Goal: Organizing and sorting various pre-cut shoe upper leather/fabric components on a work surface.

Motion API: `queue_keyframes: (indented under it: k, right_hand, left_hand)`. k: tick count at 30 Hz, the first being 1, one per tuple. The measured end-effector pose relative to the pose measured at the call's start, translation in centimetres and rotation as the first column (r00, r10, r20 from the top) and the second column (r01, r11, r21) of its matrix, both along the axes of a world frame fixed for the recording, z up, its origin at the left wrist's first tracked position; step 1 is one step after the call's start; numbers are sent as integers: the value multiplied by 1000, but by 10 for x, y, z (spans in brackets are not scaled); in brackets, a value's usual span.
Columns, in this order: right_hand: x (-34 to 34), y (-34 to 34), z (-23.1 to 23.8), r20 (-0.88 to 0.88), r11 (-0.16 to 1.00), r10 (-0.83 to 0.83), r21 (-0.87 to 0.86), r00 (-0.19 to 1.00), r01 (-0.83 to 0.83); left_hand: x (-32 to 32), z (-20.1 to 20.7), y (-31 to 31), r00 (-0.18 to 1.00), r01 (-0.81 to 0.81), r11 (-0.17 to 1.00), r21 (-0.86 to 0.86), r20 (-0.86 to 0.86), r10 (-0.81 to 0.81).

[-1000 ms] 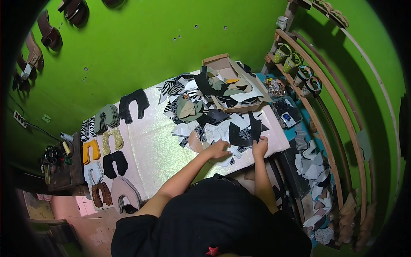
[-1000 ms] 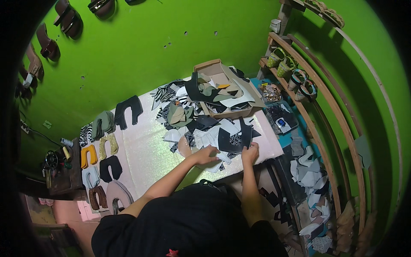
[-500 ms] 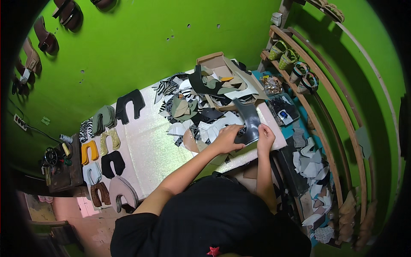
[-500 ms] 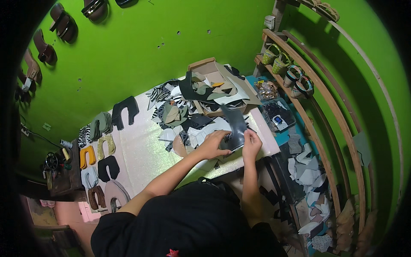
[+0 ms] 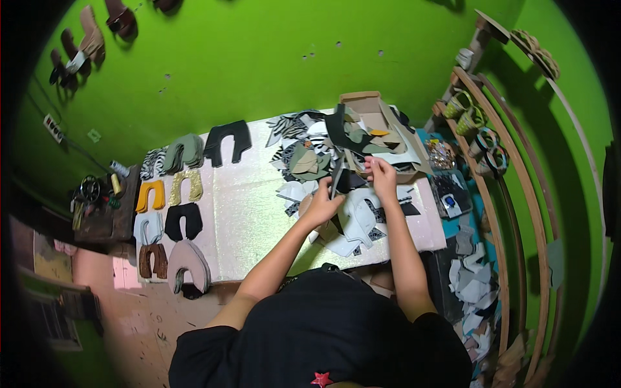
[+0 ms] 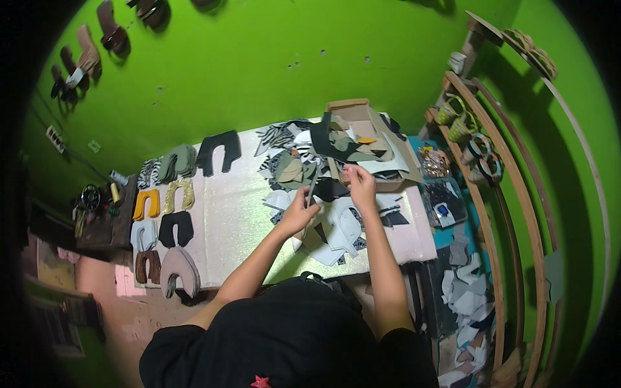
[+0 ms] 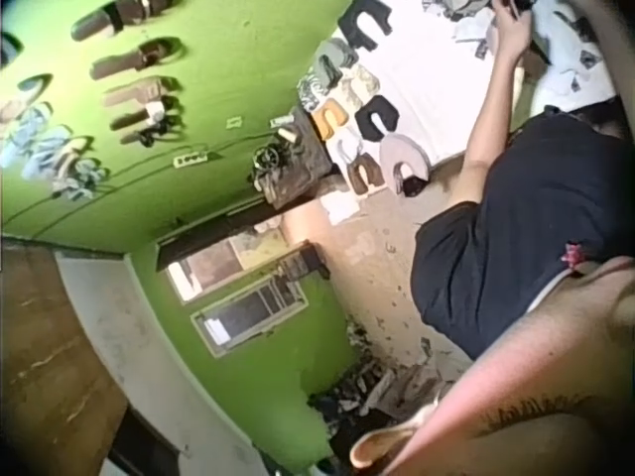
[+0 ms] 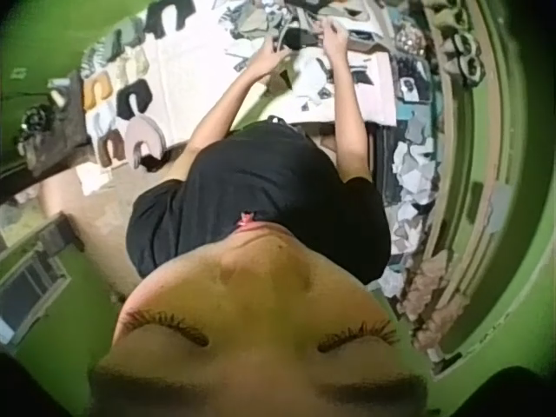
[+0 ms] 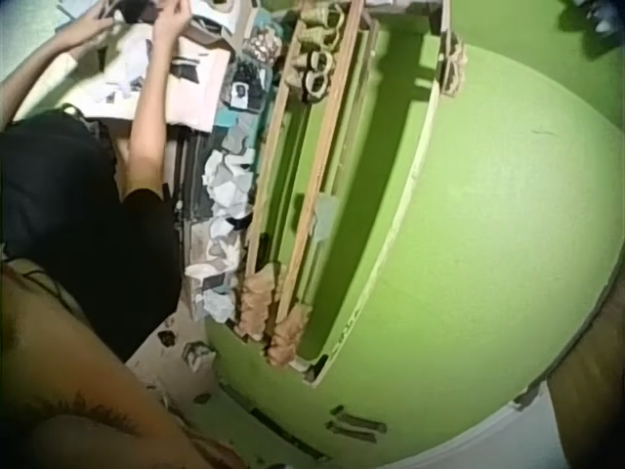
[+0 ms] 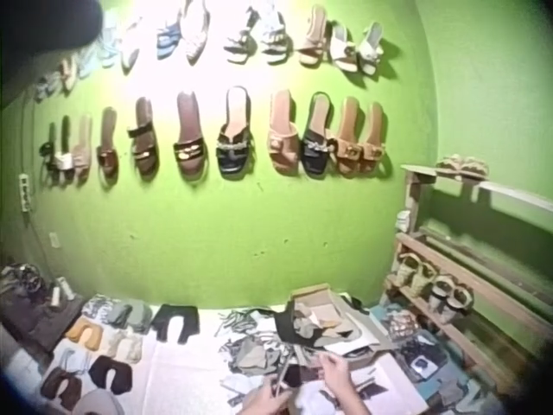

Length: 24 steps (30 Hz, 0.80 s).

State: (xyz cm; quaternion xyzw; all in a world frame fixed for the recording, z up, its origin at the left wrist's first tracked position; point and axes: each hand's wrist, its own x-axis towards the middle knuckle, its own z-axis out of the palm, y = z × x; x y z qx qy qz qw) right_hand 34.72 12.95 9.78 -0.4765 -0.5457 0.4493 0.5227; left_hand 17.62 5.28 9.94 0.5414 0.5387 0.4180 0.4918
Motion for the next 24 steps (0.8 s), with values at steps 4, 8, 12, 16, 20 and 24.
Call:
queue_keyframes:
  k: [4, 8, 12, 16, 20, 24]
  right_hand:
    - [-18, 61, -12, 386, 987, -5, 151, 923, -57]
    - [-17, 103, -29, 660, 978, 101, 70, 744, -194]
    - [-31, 117, -38, 724, 953, 241, -52, 646, -298]
    - [-28, 117, -24, 854, 952, 141, 22, 501, -305]
    - [-20, 122, -3, 761, 954, 204, -14, 616, -299]
    - [-18, 127, 26, 625, 978, -12, 170, 780, -121]
  left_hand:
    - [-37, -17, 0, 964, -261, 964, -41, 31, 263]
    - [-56, -12, -1, 883, -462, 886, -41, -110, 455]
    - [-98, -95, 4, 653, -602, 767, 220, -417, 632]
    - [-117, -65, -15, 929, -368, 866, -339, -182, 323]
    - [-123, -54, -23, 916, -352, 877, -326, -313, 252]
    - [-113, -8, -33, 861, -498, 837, -227, -241, 448]
